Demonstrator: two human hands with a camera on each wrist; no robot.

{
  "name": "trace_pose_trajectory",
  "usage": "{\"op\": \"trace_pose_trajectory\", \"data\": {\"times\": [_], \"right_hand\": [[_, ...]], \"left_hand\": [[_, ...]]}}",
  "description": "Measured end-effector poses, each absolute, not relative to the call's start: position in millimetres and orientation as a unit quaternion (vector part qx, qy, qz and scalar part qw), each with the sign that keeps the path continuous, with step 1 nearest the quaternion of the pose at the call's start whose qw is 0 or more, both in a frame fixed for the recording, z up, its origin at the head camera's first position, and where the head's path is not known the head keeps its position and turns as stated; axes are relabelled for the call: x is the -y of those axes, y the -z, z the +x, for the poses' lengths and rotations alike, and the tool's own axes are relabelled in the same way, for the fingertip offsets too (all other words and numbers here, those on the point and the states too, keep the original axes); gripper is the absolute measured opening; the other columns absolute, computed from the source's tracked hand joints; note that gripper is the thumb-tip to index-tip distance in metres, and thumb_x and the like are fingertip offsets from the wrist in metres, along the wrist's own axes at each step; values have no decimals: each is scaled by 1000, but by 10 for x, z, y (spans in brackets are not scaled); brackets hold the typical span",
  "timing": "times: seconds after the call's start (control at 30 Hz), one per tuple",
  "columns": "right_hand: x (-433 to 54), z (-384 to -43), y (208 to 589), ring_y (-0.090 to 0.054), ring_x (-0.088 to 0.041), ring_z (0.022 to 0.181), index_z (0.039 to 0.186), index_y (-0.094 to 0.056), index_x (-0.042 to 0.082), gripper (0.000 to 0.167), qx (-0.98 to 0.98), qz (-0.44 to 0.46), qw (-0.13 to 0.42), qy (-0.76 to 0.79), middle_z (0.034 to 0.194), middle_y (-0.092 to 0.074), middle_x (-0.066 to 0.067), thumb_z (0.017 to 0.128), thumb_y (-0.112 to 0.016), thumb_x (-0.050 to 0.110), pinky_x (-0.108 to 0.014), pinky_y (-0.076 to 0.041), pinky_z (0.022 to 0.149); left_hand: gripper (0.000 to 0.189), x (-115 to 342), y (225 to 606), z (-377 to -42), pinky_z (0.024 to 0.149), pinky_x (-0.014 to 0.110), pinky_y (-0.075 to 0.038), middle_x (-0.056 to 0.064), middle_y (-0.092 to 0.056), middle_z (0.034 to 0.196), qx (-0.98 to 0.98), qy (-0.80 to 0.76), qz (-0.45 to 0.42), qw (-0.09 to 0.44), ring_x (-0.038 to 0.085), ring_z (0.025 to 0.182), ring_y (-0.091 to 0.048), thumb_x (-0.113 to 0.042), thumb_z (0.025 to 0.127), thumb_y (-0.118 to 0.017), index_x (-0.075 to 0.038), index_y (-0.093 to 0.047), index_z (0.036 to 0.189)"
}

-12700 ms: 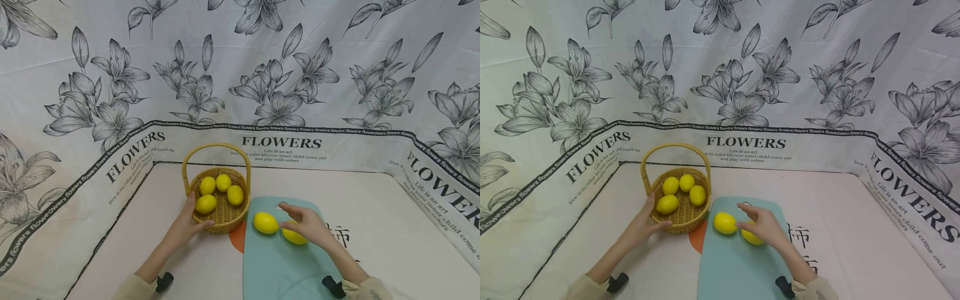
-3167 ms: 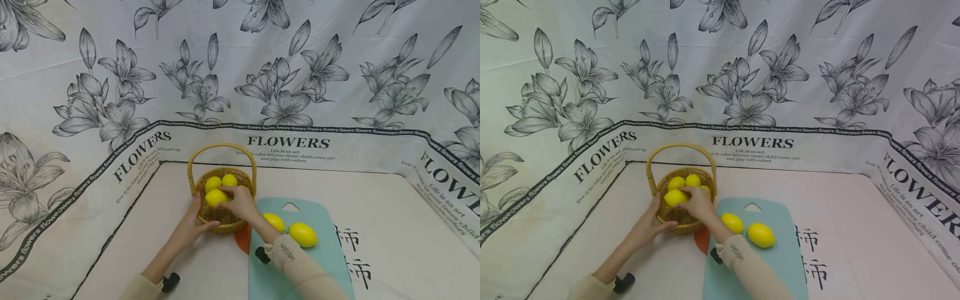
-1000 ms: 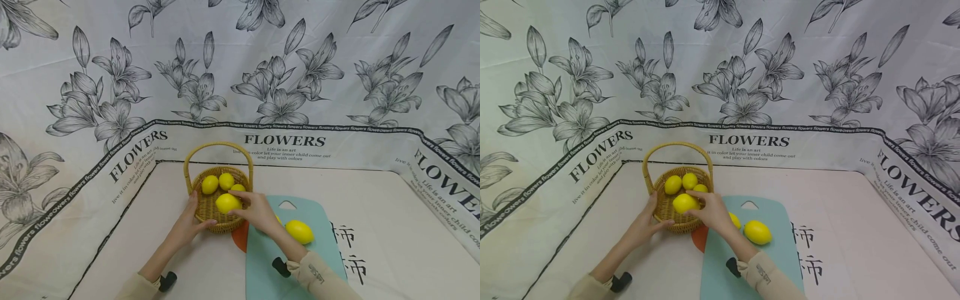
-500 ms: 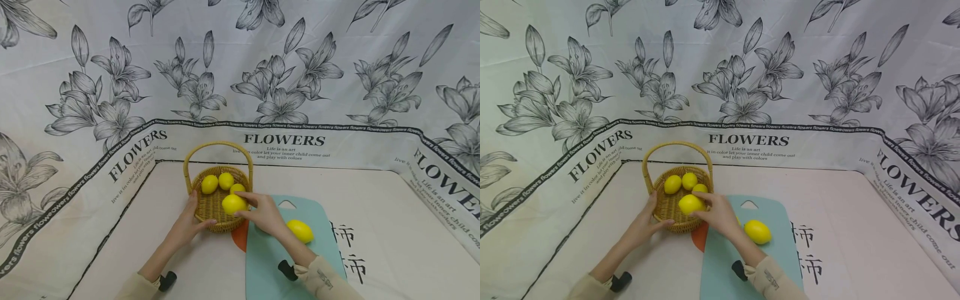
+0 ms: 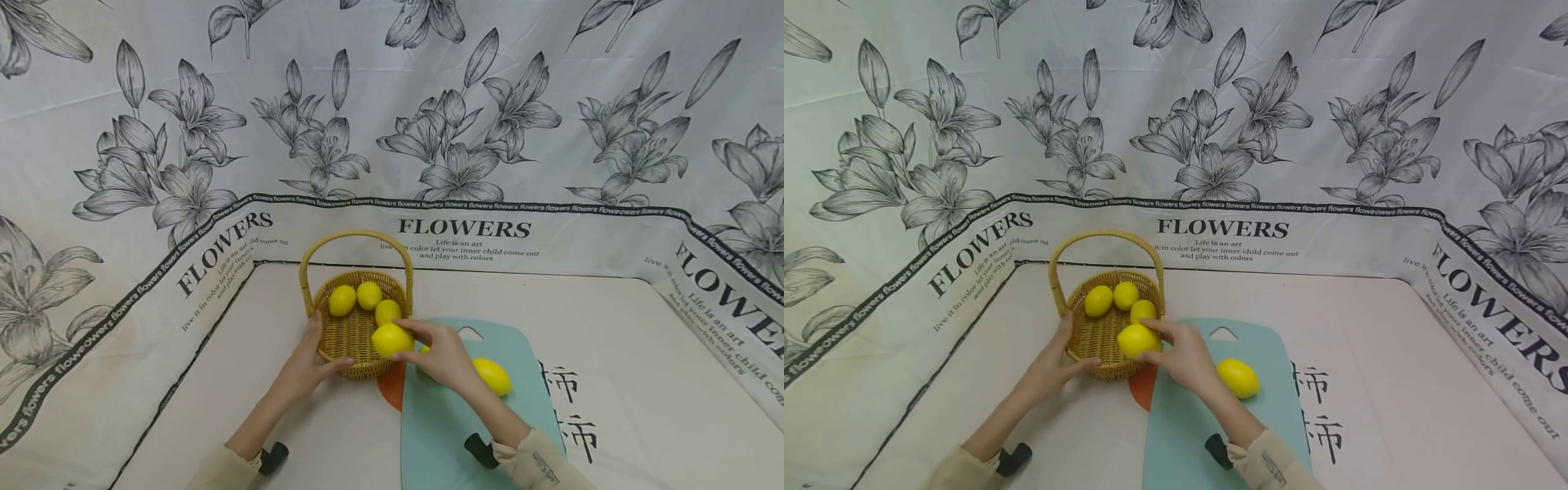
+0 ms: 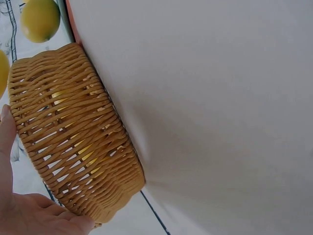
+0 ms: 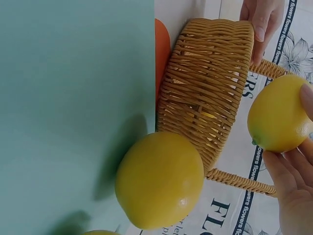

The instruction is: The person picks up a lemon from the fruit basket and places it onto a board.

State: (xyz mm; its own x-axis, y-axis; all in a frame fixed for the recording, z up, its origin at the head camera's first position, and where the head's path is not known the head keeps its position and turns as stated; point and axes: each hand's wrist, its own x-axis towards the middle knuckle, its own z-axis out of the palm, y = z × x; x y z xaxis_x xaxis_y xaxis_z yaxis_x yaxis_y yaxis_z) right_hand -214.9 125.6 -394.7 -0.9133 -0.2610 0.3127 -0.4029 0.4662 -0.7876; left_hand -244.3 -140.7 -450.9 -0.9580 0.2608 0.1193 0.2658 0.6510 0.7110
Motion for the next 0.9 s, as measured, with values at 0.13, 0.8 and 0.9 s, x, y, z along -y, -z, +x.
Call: {"op": "trace_pose_trajectory", "data": {"times": [0.13,0.8,0.9], "right_hand": [[-1287,-2123,3961,-58,-27,117,126,-65,7,53,850,196,75,-482,125,-63,-13,77,-82,15,-32,-49,93],[-1400,-2034,4005,-58,-21,117,127,-64,9,56,854,184,74,-481,124,-64,-5,75,-83,16,-32,-49,94],[-1423,-2020,4006,-58,-21,118,128,-64,8,56,854,183,70,-482,125,-64,-5,76,-83,18,-32,-48,94]], "left_hand": [[116,1413,4515,-2442,116,48,-12,12,5,160,907,396,-145,4,27,146,1,-56,80,-70,-5,3,154],[116,1421,4520,-2444,116,48,-12,11,6,160,904,399,-150,7,26,146,2,-56,80,-70,-5,4,154],[115,1417,4515,-2443,116,48,-12,11,6,160,905,399,-149,6,26,146,2,-55,81,-70,-5,4,154]]}}
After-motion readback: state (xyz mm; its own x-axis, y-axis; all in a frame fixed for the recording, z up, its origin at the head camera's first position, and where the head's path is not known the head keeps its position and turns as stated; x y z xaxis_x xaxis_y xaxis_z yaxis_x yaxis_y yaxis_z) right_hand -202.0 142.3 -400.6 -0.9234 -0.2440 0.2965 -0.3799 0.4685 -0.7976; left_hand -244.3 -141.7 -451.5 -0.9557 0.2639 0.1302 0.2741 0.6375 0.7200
